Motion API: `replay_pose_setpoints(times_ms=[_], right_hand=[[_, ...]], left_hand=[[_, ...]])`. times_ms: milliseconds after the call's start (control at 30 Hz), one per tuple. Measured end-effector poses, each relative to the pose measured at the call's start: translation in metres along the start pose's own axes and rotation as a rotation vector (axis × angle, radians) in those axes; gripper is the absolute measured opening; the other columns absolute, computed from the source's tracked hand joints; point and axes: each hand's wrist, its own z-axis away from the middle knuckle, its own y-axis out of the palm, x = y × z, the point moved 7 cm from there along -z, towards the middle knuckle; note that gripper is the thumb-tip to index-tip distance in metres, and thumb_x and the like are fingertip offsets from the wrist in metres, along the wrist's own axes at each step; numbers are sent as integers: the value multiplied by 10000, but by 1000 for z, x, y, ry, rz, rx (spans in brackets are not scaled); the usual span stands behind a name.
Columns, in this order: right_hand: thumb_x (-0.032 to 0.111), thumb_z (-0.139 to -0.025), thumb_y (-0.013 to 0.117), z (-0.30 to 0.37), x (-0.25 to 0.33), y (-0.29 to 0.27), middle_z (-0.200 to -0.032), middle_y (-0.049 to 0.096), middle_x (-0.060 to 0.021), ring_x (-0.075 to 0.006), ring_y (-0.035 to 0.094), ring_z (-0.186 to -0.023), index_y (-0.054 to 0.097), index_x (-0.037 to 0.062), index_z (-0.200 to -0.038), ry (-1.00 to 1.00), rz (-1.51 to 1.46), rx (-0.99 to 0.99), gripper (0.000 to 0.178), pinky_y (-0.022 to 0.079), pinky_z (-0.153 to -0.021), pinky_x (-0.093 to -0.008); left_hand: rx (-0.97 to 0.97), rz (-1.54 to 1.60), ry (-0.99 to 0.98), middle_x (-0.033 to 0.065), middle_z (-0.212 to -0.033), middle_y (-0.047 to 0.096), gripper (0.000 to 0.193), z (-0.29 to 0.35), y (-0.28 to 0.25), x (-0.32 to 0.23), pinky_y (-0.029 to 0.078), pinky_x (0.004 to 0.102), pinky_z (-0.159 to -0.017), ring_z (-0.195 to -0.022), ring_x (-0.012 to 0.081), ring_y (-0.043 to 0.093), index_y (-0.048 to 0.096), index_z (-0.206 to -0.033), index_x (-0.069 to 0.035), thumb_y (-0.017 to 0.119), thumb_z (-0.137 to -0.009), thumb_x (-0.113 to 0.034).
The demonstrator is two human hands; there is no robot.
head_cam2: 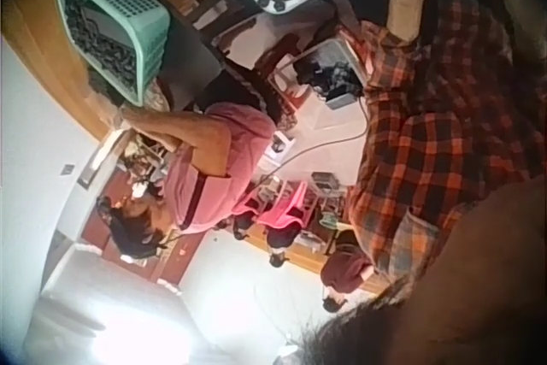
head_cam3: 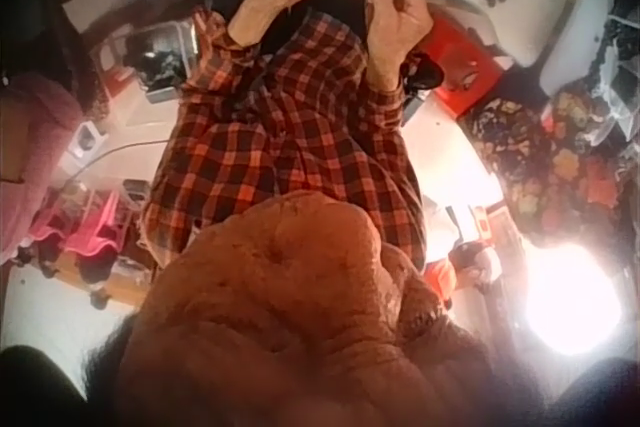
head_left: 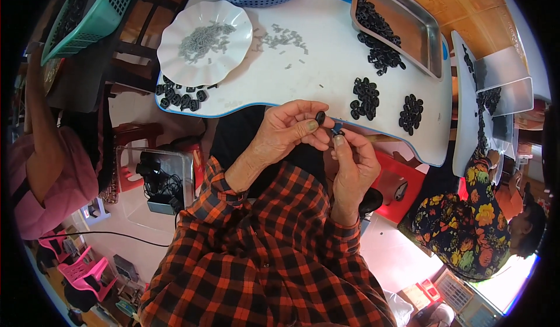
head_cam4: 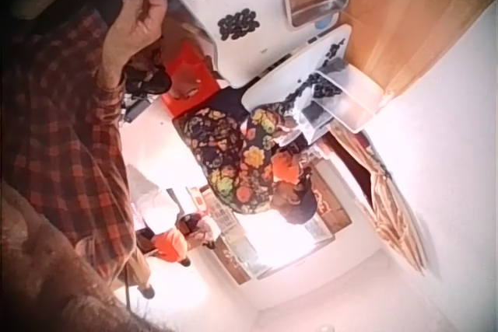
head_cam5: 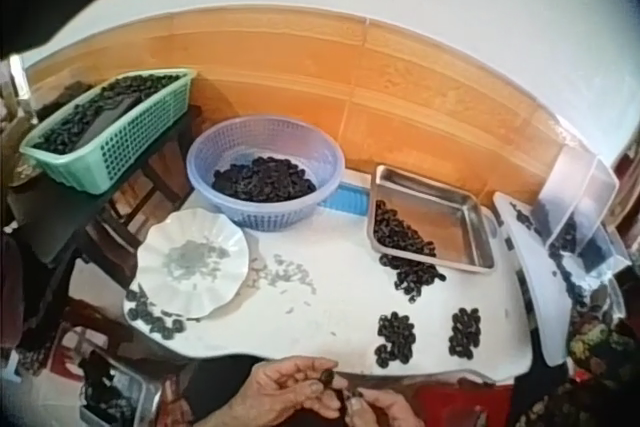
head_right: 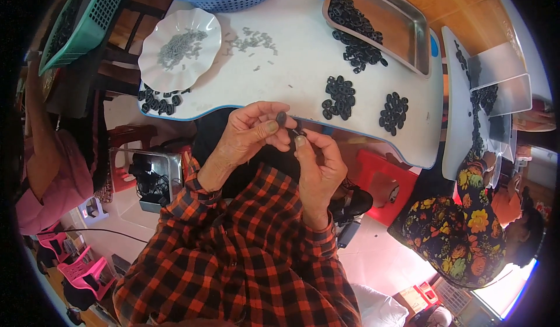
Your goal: The person assembles plastic cord lock toggles by taking parts from the table and containers, pressing the pieces together by hand, and placing the assembled toggles onto the tabletop.
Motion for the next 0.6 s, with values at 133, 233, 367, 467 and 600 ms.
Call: replay_pose_setpoints(times_ms=[133,233,367,467,600], right_hand=[[-1,-836,636,1,1,3,-807,625,-10,-45,548,-689,633,-13,-925,-18,12,16,90,446,-631,-173],[0,-836,638,2,0,6,-817,629,-7,-43,548,-707,635,-11,-928,-8,13,31,93,449,-647,-174],[3,-836,640,2,-3,9,-834,632,-5,-40,547,-739,637,-10,-934,-26,38,45,98,449,-674,-175],[4,-837,640,2,-3,12,-840,633,-5,-40,547,-748,637,-9,-936,-22,18,54,100,447,-681,-174],[5,-840,638,2,-5,12,-844,633,-5,-40,549,-754,636,-9,-937,-9,13,63,98,448,-686,-175]], left_hand=[[6,55,-6,190,-1074,616,321,4,1,0,586,336,-721,-828,198,653,503,-1229,36,524,-917,-38],[-6,40,-2,185,-1069,619,312,7,-1,0,585,336,-721,-822,197,654,508,-1224,38,518,-922,-45],[-20,37,4,183,-1063,622,308,11,0,-1,583,334,-727,-830,200,657,509,-1225,39,506,-927,-39],[-64,7,14,175,-1054,625,303,13,-2,-2,580,332,-735,-846,200,657,509,-1227,40,493,-931,-26],[-70,-85,28,160,-1041,629,297,14,-4,-3,579,328,-736,-852,192,656,512,-1225,40,481,-936,-21]])
